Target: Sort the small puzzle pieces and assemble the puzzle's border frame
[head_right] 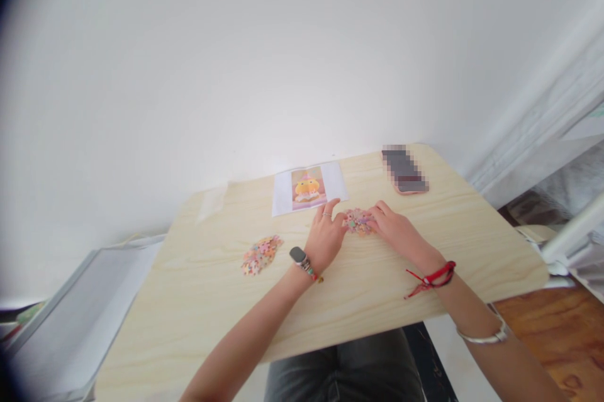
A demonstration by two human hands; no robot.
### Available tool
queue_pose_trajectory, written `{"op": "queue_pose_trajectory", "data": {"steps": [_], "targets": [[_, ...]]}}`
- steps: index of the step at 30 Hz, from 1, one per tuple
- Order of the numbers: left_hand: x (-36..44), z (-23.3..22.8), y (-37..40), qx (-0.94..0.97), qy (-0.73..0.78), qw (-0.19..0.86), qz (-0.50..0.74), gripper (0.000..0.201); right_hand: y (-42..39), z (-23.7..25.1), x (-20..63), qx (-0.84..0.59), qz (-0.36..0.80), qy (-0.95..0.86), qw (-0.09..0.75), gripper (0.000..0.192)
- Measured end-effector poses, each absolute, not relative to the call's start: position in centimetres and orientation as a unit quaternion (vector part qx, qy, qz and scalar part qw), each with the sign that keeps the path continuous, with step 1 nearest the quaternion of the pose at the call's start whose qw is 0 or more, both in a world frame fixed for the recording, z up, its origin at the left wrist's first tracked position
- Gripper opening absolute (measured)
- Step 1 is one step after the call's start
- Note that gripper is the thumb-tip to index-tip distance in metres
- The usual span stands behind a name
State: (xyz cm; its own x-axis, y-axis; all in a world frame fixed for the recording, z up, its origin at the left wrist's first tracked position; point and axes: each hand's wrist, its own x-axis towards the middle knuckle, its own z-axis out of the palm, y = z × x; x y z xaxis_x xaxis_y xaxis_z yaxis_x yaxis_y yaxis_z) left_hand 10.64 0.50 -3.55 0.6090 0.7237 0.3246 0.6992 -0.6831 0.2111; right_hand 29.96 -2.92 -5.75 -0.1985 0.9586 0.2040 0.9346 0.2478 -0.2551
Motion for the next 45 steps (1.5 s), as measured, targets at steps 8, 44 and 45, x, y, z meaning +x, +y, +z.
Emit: {"op": "queue_pose_trajectory", "data": {"steps": [8, 44, 45], "targets": [[1.5, -5.1, -4.9, 0.862, 0.443, 0.047, 0.243, 0.021, -6.3, -7.1, 29.9, -0.633, 0.08, -0.706, 0.307, 0.022], [9.0, -5.0, -0.7, 0.853, 0.487, 0.157, 0.101, 0.044, -4.0, -7.0, 29.4, -0.63, 0.138, -0.724, 0.246, 0.046], [9.2, -4.9, -0.7, 0.848, 0.495, 0.159, 0.1, 0.044, -3.8, -7.1, 29.3, -0.627, 0.138, -0.728, 0.239, 0.047]]}}
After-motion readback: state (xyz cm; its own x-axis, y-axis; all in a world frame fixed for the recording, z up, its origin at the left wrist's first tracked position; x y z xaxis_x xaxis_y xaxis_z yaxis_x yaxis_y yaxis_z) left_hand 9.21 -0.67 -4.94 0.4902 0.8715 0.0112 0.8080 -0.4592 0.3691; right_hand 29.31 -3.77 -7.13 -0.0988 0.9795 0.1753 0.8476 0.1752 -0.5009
